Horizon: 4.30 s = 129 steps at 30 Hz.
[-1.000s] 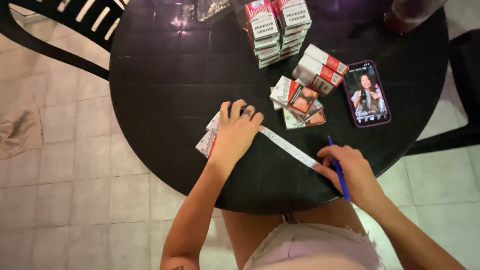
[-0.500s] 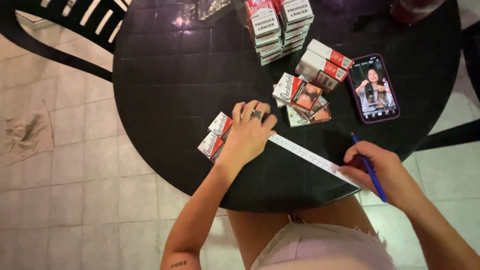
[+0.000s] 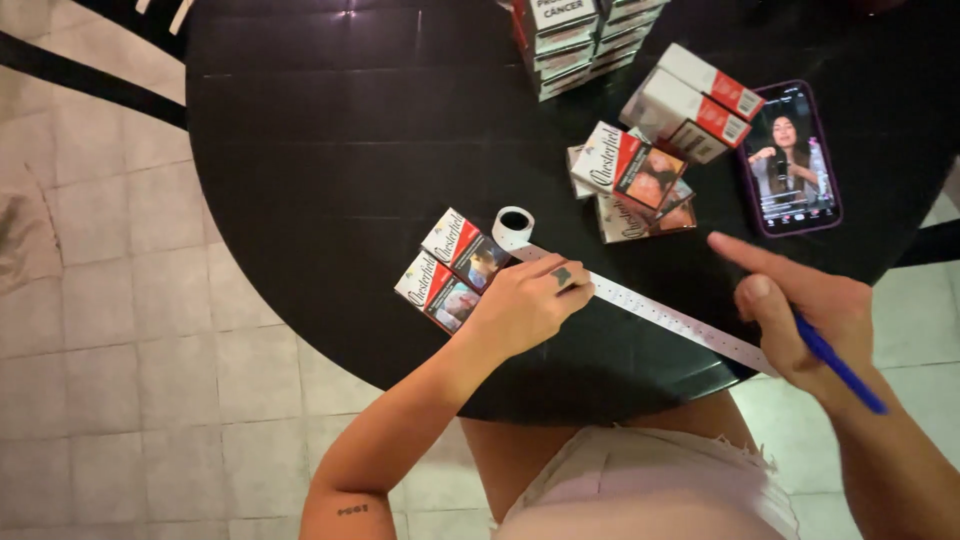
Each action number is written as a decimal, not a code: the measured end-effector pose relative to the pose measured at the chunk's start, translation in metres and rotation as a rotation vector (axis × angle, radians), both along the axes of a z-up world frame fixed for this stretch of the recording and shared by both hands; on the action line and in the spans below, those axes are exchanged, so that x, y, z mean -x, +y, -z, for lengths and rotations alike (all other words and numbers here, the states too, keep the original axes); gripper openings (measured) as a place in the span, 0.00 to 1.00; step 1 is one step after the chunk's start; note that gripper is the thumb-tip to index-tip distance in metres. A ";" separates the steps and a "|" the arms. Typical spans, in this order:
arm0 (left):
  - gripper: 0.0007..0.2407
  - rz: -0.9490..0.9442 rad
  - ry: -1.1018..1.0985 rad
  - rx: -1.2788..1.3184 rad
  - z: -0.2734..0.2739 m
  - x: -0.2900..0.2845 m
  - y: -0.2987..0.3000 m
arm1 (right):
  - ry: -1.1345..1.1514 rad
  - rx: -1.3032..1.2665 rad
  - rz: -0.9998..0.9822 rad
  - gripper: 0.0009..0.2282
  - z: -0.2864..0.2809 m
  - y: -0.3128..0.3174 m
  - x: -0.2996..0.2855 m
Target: Labeling and organizing cigarette packs on a table using tape and a pen.
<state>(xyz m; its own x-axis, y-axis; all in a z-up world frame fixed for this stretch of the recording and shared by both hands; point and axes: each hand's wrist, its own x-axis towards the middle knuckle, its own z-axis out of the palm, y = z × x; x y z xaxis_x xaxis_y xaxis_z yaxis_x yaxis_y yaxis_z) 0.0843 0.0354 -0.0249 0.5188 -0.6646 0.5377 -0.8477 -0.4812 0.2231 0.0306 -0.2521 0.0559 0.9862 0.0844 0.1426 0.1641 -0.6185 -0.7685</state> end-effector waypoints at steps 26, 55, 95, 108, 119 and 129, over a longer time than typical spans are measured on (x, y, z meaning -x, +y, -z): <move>0.06 -0.005 0.101 0.081 -0.009 0.000 0.001 | -0.014 -0.054 -0.300 0.05 0.066 0.070 -0.041; 0.06 -0.001 0.107 0.072 -0.009 0.001 0.001 | -0.067 -0.090 -0.279 0.06 0.062 0.072 -0.041; 0.05 -0.004 0.058 0.060 -0.005 0.003 -0.003 | -0.326 0.076 -0.256 0.06 0.051 0.047 -0.010; 0.05 -0.037 0.071 0.146 -0.016 0.009 -0.014 | -0.039 0.787 0.091 0.09 0.055 -0.048 0.012; 0.17 -0.083 0.190 0.101 0.000 0.011 -0.014 | -0.136 0.437 -0.051 0.11 0.035 0.003 0.008; 0.13 -0.017 0.241 0.181 0.001 0.013 -0.011 | 0.097 0.079 -0.364 0.14 0.050 0.045 -0.009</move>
